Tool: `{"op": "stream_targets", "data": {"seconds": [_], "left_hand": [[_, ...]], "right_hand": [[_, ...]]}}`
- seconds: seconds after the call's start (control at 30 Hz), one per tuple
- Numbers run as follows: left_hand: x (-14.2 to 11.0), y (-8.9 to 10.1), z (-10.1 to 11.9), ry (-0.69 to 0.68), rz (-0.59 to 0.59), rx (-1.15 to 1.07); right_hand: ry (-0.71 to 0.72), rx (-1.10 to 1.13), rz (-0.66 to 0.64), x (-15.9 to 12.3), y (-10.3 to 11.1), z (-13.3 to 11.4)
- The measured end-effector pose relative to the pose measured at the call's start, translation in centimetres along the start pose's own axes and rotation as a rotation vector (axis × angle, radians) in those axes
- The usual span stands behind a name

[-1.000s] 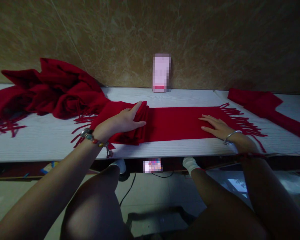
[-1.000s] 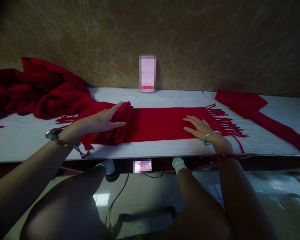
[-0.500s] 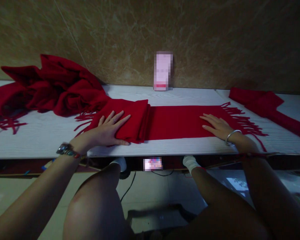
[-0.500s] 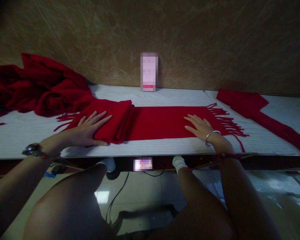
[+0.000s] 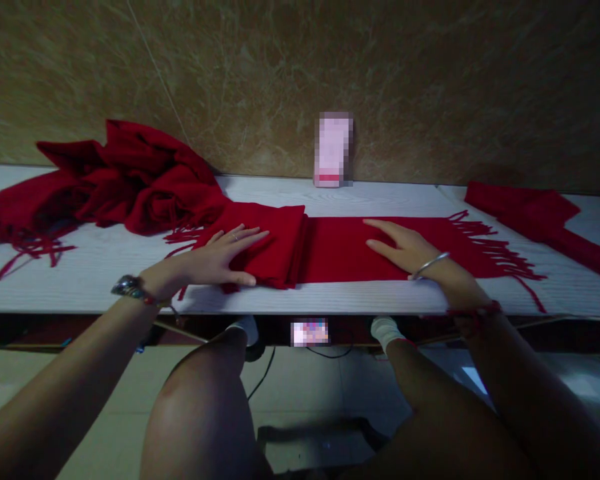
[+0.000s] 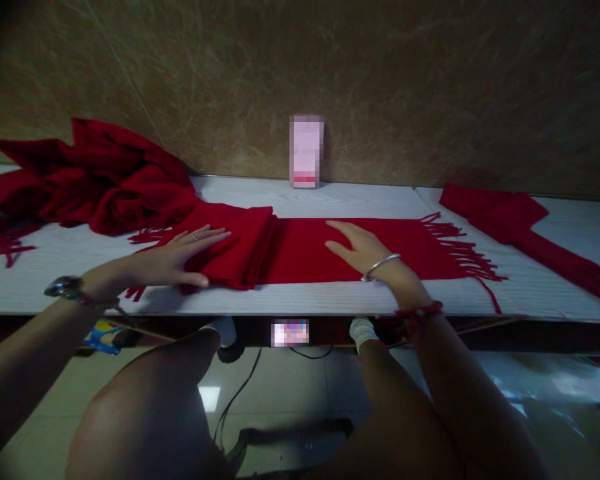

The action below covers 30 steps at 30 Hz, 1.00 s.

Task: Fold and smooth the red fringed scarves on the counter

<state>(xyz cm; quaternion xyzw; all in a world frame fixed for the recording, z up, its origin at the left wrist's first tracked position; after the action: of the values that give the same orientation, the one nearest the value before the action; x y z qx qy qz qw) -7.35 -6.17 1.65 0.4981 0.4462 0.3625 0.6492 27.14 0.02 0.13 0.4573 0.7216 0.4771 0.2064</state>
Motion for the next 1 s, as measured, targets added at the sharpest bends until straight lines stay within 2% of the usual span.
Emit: {"op": "stream_targets", "data": {"seconds": [0.07, 0.13, 0.2, 0.23, 0.33, 0.43, 0.6, 0.7, 0.83, 1.0], "left_hand": [[-0.3, 0.6, -1.3, 0.126, 0.144, -0.101], [-0.7, 0.9, -2.6, 0.345, 0.246, -0.191], [-1.0, 0.9, -3.5, 0.506, 0.25, -0.359], [-1.1, 0.9, -3.7, 0.541, 0.233, -0.472], [-1.0, 1.0, -3.7, 0.558, 0.235, -0.729], [-0.4, 1.2, -3.6, 0.558, 0.233, -0.785], [0.4, 1.5, -3.2, 0.47, 0.094, -0.94], [0.4, 1.7, -2.4, 0.422, 0.138, -0.99], [0.3, 1.9, -1.4, 0.473, 0.146, -1.006], [-0.8, 3.0, -1.8, 0.507, 0.236, -0.998]], "right_hand": [[0.109, 0.205, -0.059, 1.5, -1.9, -4.1], [0.196, 0.323, -0.092, 2.8, -4.2, -7.3], [0.252, 0.368, -0.075, 3.7, -6.3, -9.2], [0.264, 0.38, -0.054, 4.0, -7.2, -9.7], [0.222, 0.393, -0.003, 4.5, -8.9, -9.9], [0.146, 0.374, -0.006, 4.5, -9.6, -9.3], [0.15, 0.373, 0.034, 4.2, -9.5, -8.4], [0.171, 0.381, 0.055, 4.2, -9.5, -8.0], [0.182, 0.375, 0.065, 4.3, -9.7, -7.9], [0.138, 0.453, 0.039, 4.3, -9.9, -7.8]]}}
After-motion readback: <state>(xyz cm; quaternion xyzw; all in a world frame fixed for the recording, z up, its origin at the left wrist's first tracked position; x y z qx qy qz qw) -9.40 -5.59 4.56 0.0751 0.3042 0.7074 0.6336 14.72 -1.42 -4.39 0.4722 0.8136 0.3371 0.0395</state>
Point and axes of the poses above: each hand's wrist, its own x-axis towards the middle knuckle, its own y-axis out of the back of the hand, z = x × y, the point moved 1 cm from there along x, towards the middle knuckle, and after that the axes turned 5 degrees about x, right-handed, at the moved point
